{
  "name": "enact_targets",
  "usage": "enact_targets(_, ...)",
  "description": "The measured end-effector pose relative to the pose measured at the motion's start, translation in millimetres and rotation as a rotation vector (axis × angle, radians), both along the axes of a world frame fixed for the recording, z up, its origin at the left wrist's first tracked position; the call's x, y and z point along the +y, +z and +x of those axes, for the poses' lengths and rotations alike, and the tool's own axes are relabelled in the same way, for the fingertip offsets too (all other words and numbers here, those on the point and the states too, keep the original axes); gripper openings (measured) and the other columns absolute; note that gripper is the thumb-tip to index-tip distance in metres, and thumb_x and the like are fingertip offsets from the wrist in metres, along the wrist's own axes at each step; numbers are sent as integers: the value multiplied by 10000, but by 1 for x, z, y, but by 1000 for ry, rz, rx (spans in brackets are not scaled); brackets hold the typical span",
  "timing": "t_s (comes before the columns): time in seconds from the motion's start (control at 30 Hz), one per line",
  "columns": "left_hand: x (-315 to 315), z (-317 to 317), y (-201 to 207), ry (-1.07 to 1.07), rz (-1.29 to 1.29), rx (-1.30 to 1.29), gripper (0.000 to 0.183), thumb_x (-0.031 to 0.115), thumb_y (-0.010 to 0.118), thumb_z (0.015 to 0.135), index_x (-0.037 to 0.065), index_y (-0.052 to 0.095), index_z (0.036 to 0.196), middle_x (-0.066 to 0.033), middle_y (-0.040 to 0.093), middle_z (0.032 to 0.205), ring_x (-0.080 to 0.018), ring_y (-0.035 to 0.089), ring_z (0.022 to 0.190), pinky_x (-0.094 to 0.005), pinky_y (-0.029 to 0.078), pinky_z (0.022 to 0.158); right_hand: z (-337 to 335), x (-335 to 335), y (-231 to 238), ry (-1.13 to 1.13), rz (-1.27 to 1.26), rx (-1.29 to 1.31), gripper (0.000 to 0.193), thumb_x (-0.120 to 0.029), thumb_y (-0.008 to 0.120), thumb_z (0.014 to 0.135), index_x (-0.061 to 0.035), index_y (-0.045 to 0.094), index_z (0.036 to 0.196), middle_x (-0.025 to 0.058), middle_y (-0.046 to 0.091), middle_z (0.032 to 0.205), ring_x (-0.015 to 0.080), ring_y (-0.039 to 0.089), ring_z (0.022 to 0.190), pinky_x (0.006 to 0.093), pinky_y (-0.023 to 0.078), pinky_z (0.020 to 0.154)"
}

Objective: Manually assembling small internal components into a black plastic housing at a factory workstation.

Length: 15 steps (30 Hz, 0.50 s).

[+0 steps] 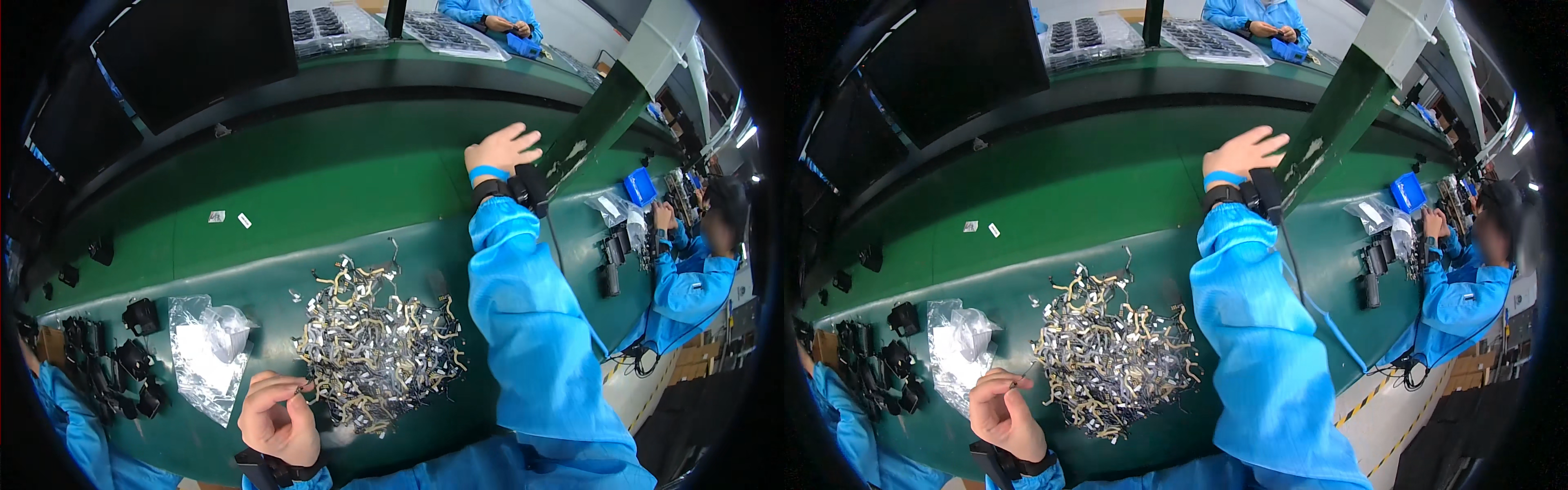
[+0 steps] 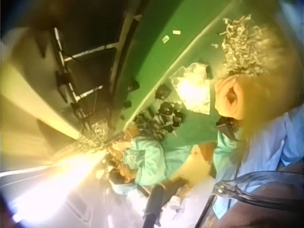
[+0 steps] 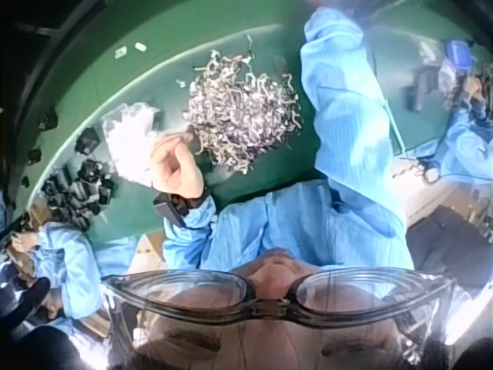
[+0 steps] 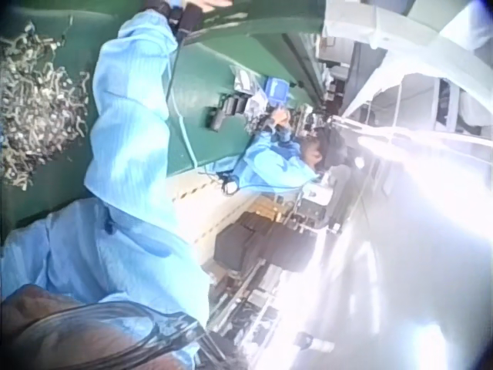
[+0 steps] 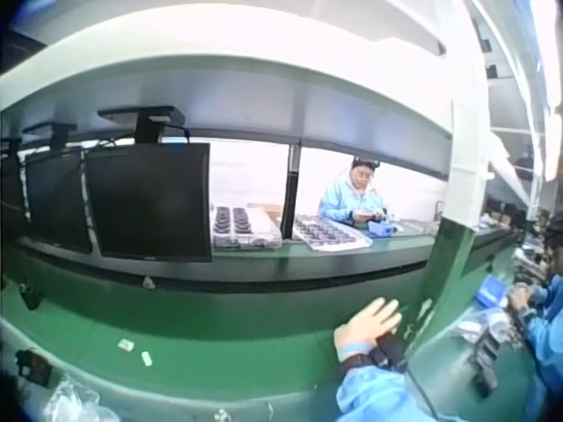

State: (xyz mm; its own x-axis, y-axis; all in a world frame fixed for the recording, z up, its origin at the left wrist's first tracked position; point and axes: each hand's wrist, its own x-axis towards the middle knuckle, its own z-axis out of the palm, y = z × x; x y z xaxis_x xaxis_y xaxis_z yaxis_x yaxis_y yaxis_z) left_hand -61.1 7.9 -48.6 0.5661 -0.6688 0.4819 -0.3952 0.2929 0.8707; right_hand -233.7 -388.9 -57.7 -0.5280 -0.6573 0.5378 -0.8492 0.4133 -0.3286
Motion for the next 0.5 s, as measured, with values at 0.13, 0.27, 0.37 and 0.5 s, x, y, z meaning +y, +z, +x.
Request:
enact_targets(0.13,1,-1,-4,-11,-85,133,160,-39,562,861,7,519,1008,-164,656,878,-226,613,757,-330,505,745,5,-10,-18,-83,81,-93,911,-169,832,655,-72,330,1408,183,434,1364,431,392,1274,514,372,1056)
enact_targets(0.27,2,-4,-1,-31,-127,208,330,10,593,857,7,433,1146,-179,651,921,-237,633,780,-339,496,763,-11,-13,-25,60,203,-12,496,-148,758,740,-73,511,1163,138,626,1087,382,593,1050,471,490,910)
enact_targets(0.37,1,-5,0,-24,-126,138,437,63,591,883,8,368,1254,-172,635,916,-228,633,774,-319,516,730,-10,3,-9,217,237,53,261,-120,689,795,-75,568,1022,161,684,968,362,672,931,445,545,800)
enact_targets(0.5,1,-6,0,18,-101,140,543,111,583,917,5,293,1364,-160,620,944,-218,626,789,-322,516,766,6,41,-2,732,140,-329,271,-70,591,812,-45,633,1079,195,698,926,351,687,905,394,548,791)
